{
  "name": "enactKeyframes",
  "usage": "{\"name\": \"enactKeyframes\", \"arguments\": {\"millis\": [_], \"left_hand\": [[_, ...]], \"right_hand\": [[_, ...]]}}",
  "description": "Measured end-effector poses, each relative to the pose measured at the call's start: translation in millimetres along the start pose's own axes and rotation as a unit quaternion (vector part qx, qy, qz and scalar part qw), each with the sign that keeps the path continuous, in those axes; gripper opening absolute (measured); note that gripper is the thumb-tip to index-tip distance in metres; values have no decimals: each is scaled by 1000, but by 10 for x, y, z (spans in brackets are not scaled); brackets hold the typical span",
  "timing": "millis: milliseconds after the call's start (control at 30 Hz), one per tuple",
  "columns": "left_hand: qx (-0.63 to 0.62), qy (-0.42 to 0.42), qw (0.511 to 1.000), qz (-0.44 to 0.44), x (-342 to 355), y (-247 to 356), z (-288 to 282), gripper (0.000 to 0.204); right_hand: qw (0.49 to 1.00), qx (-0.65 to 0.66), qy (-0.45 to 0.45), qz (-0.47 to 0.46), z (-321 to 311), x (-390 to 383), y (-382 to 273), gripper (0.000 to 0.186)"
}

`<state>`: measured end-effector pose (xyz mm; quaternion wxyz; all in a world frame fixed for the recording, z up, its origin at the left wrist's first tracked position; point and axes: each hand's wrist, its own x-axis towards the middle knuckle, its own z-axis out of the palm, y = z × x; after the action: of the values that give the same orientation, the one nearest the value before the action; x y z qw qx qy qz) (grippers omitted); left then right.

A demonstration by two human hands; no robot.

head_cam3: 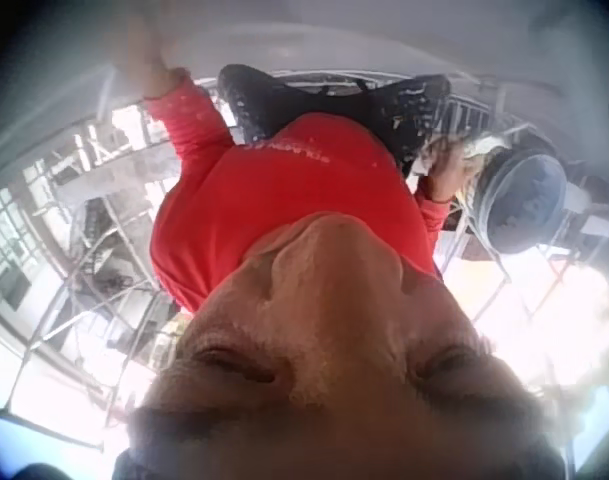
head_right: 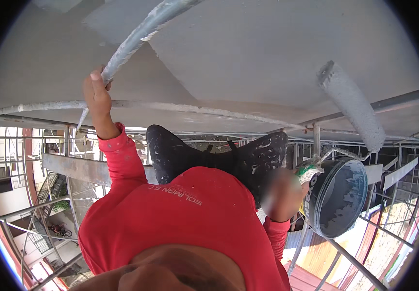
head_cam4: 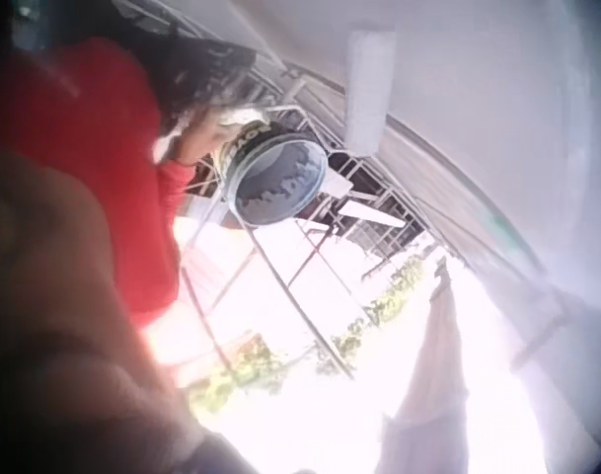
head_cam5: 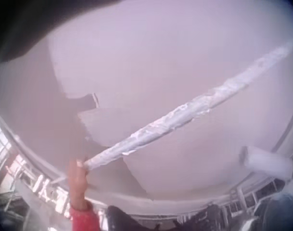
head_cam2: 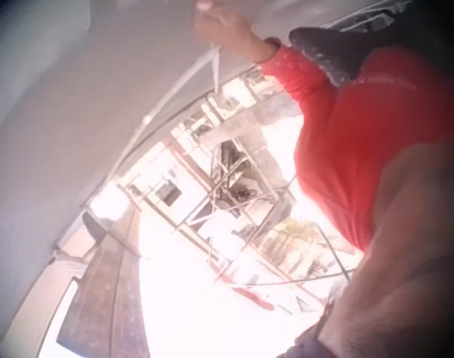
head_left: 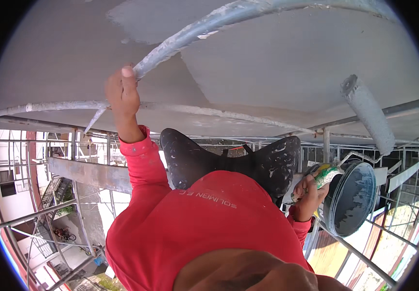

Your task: The person paints a curved ceiling surface using a paint roller. They repeatedly dip the roller into a bucket of white paint and apply it to the ceiling, working around metal scaffolding bars. The person occasionally moves along the scaffolding to reach different sections of the ceiling.

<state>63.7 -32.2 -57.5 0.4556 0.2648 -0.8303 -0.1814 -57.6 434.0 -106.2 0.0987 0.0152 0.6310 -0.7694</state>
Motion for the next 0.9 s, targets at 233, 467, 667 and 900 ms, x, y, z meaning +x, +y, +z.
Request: {"name": "enactKeyframes", "arguments": {"millis": [233, 467, 667, 900], "left_hand": [[2, 20, 999, 35, -72, -240, -48, 92], [68, 43, 995, 55, -4, -254, 100, 94], [86, 63, 993, 50, -29, -182, 97, 97], [71, 58, 995, 31, -44, -295, 47, 94]], "right_hand": [[974, -1, 218, -59, -565, -462, -1014, 11], [935, 98, 321, 112, -1089, -802, -1306, 9], [894, 293, 195, 277, -1918, -65, -1229, 14], [881, 290, 183, 326, -2632, 659, -822, 20]]}}
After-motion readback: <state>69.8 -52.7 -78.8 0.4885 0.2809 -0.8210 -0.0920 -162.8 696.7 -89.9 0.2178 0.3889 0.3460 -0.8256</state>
